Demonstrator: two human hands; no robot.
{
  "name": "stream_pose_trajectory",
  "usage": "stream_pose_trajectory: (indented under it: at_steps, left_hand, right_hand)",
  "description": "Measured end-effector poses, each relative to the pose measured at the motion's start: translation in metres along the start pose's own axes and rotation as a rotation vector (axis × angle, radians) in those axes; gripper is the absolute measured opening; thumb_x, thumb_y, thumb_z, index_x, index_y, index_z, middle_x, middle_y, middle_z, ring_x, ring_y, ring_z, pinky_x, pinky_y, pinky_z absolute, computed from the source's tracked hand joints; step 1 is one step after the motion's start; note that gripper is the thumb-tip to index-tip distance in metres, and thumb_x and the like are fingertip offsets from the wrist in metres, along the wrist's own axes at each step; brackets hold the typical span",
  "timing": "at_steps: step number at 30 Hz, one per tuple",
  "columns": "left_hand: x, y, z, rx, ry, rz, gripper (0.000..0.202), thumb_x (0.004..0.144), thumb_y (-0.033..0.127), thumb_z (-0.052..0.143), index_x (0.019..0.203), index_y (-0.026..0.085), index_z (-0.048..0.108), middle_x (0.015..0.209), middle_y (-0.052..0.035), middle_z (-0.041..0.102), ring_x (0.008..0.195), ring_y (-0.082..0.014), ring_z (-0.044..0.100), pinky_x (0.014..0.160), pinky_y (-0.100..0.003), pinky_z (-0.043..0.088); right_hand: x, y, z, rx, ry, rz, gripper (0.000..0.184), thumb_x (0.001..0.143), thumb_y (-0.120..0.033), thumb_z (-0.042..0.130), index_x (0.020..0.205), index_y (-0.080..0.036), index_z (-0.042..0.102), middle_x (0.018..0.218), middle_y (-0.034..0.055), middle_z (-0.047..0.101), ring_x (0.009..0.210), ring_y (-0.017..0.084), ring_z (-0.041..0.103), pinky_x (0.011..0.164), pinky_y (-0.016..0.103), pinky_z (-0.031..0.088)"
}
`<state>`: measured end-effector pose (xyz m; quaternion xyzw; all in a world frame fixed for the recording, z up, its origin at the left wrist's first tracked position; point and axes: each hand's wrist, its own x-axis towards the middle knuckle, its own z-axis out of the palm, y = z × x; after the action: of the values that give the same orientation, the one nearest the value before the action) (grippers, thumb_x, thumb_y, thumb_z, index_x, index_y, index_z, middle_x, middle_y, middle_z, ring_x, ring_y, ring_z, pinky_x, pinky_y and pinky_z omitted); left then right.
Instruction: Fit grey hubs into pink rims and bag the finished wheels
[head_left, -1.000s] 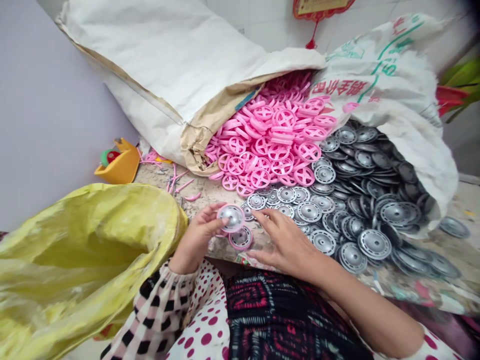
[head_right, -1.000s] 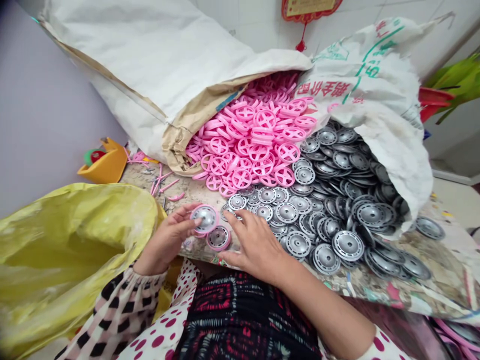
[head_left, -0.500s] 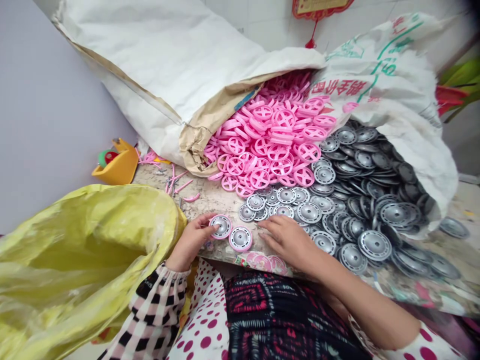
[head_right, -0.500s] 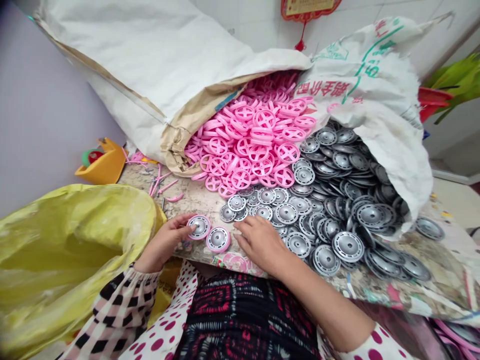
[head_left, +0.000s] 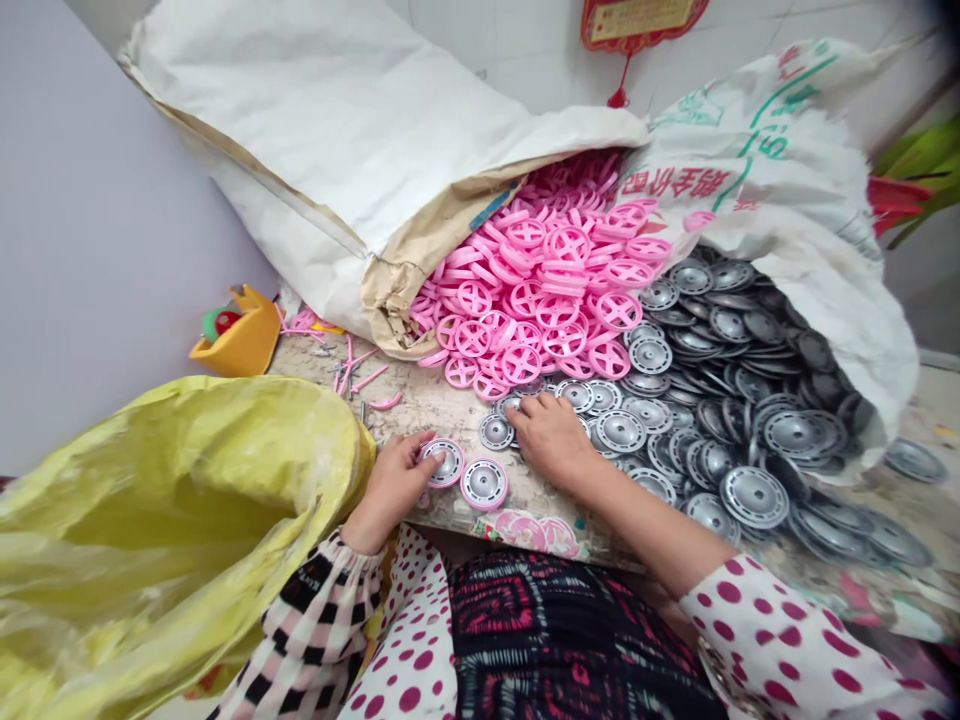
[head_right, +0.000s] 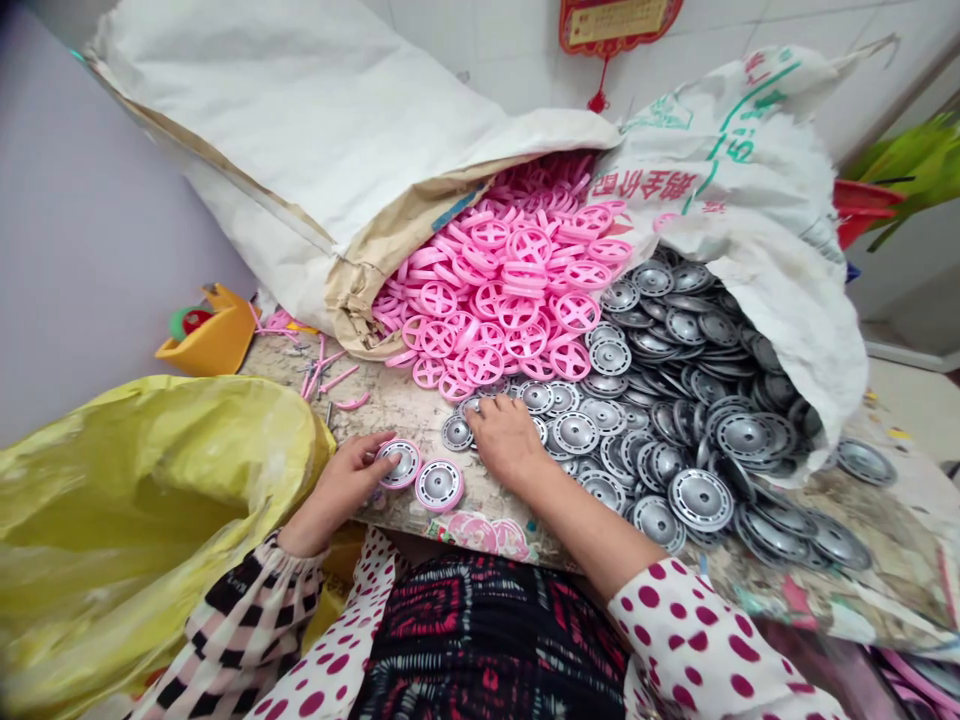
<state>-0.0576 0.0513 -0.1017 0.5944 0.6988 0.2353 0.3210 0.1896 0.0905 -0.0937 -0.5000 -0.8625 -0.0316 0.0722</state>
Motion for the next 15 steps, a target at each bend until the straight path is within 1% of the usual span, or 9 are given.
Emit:
stream_pose_trajectory:
  at_steps: [2, 4, 6, 8, 10, 12, 13, 15]
  left_hand:
    - [0.0, 0.0, -0.002, 0.001, 0.002, 0.009, 0.055, 0.076, 0.046, 0.059, 0.122, 0.016, 0.063, 0.104, -0.01, 0.057, 0.085, -0.0193, 0.06, 0.085, -0.035, 0.05]
    - [-0.002, 0.001, -0.005, -0.001, 0.002, 0.008, 0.056, 0.076, 0.049, 0.059, 0.122, 0.017, 0.063, 0.105, -0.0097, 0.056, 0.085, -0.0189, 0.059, 0.084, -0.035, 0.049]
    - [-0.004, 0.004, -0.008, 0.01, 0.006, -0.006, 0.056, 0.076, 0.05, 0.059, 0.123, 0.018, 0.062, 0.106, -0.0095, 0.055, 0.083, -0.0186, 0.059, 0.082, -0.034, 0.05]
    - [-0.006, 0.009, -0.011, 0.042, 0.037, -0.001, 0.054, 0.078, 0.049, 0.058, 0.123, 0.018, 0.062, 0.106, -0.0095, 0.055, 0.082, -0.0186, 0.058, 0.08, -0.034, 0.049]
    - [-0.003, 0.017, -0.011, 0.083, 0.096, 0.036, 0.051, 0.08, 0.047, 0.057, 0.121, 0.018, 0.063, 0.104, -0.0096, 0.055, 0.083, -0.0192, 0.057, 0.08, -0.035, 0.049]
    - [0.003, 0.027, -0.009, 0.119, 0.138, 0.096, 0.047, 0.081, 0.045, 0.057, 0.119, 0.019, 0.064, 0.103, -0.0095, 0.055, 0.085, -0.0201, 0.056, 0.082, -0.035, 0.048]
    - [0.008, 0.033, -0.007, 0.134, 0.141, 0.134, 0.044, 0.082, 0.043, 0.057, 0.118, 0.019, 0.065, 0.101, -0.0093, 0.056, 0.087, -0.0206, 0.056, 0.083, -0.035, 0.047]
    - [0.017, 0.044, -0.004, 0.175, 0.11, 0.217, 0.041, 0.083, 0.04, 0.056, 0.118, 0.019, 0.065, 0.099, -0.009, 0.057, 0.091, -0.0214, 0.056, 0.087, -0.036, 0.045]
  right_hand:
    - [-0.003, 0.003, -0.001, 0.062, 0.056, 0.048, 0.03, 0.092, -0.019, 0.043, 0.114, -0.019, 0.064, 0.101, 0.0116, 0.063, 0.094, 0.026, 0.053, 0.079, 0.039, 0.04]
    - [-0.011, 0.006, -0.004, 0.178, 0.139, 0.092, 0.031, 0.094, -0.021, 0.041, 0.115, -0.019, 0.064, 0.103, 0.0111, 0.063, 0.095, 0.024, 0.055, 0.081, 0.038, 0.042]
    - [-0.022, 0.005, -0.007, 0.335, 0.22, 0.109, 0.031, 0.094, -0.022, 0.04, 0.116, -0.018, 0.062, 0.105, 0.0107, 0.064, 0.095, 0.022, 0.057, 0.082, 0.036, 0.045]
    - [-0.038, 0.0, -0.009, 0.516, 0.276, 0.113, 0.03, 0.094, -0.022, 0.04, 0.115, -0.019, 0.061, 0.103, 0.0095, 0.064, 0.093, 0.02, 0.06, 0.081, 0.034, 0.047]
    - [-0.054, -0.009, -0.007, 0.682, 0.298, 0.125, 0.028, 0.094, -0.023, 0.04, 0.113, -0.02, 0.06, 0.1, 0.0079, 0.065, 0.092, 0.019, 0.061, 0.081, 0.032, 0.049]
    - [-0.069, -0.018, -0.003, 0.796, 0.3, 0.167, 0.025, 0.095, -0.025, 0.04, 0.111, -0.021, 0.059, 0.097, 0.0072, 0.066, 0.091, 0.019, 0.062, 0.08, 0.032, 0.049]
    - [-0.076, -0.023, 0.0, 0.838, 0.295, 0.205, 0.024, 0.095, -0.027, 0.041, 0.11, -0.021, 0.058, 0.097, 0.0071, 0.067, 0.09, 0.019, 0.063, 0.079, 0.032, 0.05]
    - [-0.085, -0.03, 0.007, 0.916, 0.265, 0.3, 0.022, 0.095, -0.031, 0.04, 0.107, -0.021, 0.056, 0.091, 0.0062, 0.067, 0.082, 0.018, 0.064, 0.074, 0.031, 0.05]
